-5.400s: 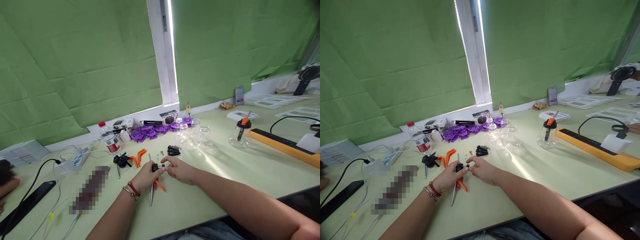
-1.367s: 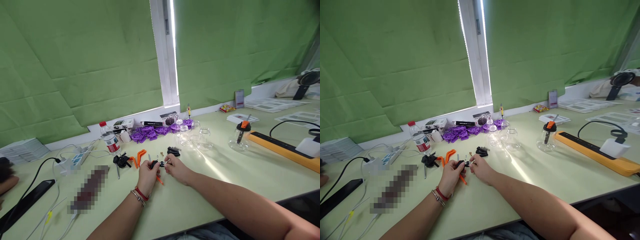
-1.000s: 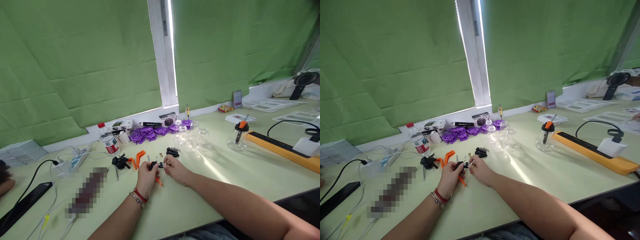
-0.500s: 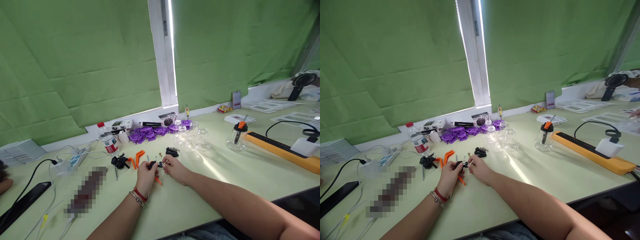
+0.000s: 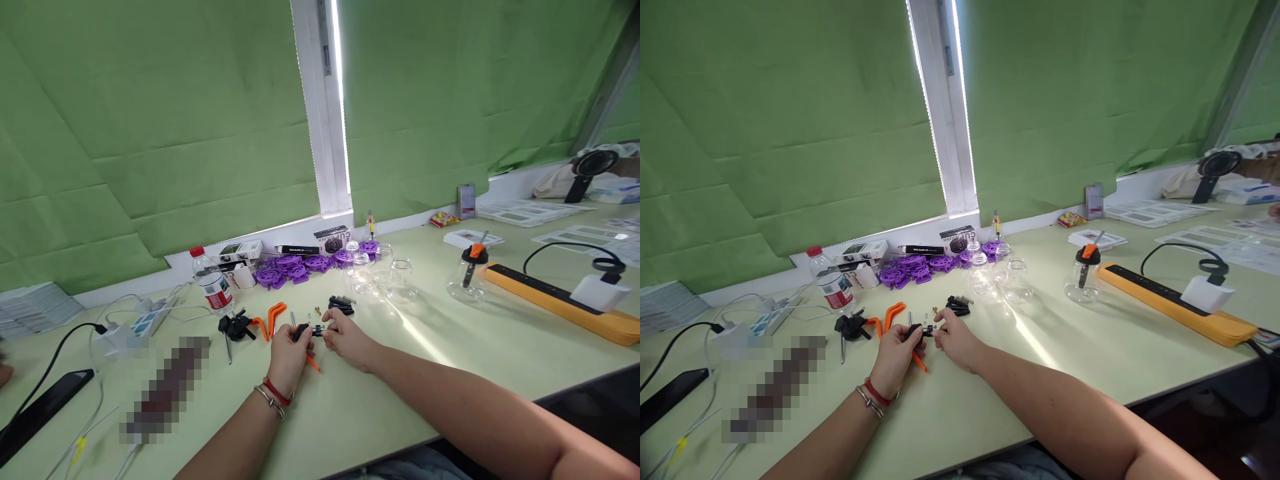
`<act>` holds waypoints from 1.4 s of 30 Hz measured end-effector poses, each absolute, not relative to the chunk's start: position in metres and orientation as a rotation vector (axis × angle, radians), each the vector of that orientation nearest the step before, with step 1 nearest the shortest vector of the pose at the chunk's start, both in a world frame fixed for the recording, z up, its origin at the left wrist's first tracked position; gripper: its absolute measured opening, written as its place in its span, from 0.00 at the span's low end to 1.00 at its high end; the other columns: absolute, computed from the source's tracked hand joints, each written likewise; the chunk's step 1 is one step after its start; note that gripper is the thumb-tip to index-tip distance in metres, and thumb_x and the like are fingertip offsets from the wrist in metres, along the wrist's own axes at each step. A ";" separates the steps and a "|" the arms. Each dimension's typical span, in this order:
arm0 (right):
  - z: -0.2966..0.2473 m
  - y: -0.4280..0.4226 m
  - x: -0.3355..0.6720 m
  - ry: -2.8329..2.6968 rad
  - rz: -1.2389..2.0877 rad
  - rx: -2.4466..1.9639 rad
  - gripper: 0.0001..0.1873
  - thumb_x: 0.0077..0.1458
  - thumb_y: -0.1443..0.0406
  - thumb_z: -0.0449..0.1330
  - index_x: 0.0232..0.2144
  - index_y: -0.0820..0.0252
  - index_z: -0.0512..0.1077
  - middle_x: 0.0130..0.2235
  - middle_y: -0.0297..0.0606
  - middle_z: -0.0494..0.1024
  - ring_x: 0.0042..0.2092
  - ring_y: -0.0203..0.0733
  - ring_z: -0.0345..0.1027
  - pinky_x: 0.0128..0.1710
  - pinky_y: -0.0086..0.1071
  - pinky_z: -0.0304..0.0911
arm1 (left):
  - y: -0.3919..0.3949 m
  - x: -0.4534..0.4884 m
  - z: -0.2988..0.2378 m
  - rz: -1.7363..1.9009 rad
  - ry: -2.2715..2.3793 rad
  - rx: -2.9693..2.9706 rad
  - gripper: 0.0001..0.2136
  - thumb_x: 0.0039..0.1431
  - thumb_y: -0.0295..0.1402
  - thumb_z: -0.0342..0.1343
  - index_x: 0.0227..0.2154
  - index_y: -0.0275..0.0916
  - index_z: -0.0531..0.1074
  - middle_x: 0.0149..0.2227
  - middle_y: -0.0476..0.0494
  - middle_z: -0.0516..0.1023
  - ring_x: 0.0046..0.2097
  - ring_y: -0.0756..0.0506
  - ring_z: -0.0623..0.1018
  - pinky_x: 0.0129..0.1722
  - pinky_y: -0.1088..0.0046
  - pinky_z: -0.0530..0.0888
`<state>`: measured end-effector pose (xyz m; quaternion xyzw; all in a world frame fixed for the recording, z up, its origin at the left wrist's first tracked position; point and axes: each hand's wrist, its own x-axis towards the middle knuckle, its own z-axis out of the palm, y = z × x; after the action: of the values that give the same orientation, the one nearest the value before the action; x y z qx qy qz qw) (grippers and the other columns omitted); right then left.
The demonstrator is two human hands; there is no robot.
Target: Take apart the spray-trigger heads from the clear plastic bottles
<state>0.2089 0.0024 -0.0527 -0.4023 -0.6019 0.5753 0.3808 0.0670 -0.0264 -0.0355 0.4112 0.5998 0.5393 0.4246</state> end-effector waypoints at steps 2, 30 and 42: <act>-0.053 0.003 0.209 -1.541 1.471 -1.030 0.09 0.52 0.66 0.53 0.38 0.55 0.59 0.23 0.27 0.65 0.24 0.32 0.53 0.24 0.27 0.50 | -0.026 0.067 -0.035 1.345 1.500 1.032 0.14 0.44 0.37 0.64 0.26 0.38 0.64 0.21 0.49 0.71 0.25 0.46 0.76 0.23 0.70 0.74; -0.053 0.003 0.210 -1.547 1.477 -1.033 0.11 0.51 0.64 0.54 0.38 0.55 0.60 0.23 0.27 0.66 0.22 0.31 0.51 0.24 0.27 0.48 | -0.026 0.068 -0.037 1.360 1.522 1.036 0.12 0.45 0.36 0.63 0.25 0.38 0.63 0.21 0.50 0.70 0.24 0.48 0.74 0.23 0.72 0.72; -0.061 0.006 0.210 -1.550 1.513 -0.966 0.08 0.51 0.63 0.54 0.35 0.56 0.60 0.23 0.27 0.65 0.23 0.30 0.51 0.24 0.27 0.48 | -0.027 0.070 -0.034 1.371 1.500 0.985 0.13 0.44 0.35 0.64 0.25 0.38 0.64 0.22 0.50 0.70 0.24 0.48 0.74 0.24 0.71 0.73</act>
<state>0.2103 0.0061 -0.0606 -0.3774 -0.6056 0.5912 0.3758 0.0704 -0.0268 -0.0341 0.3945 0.6003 0.5488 0.4276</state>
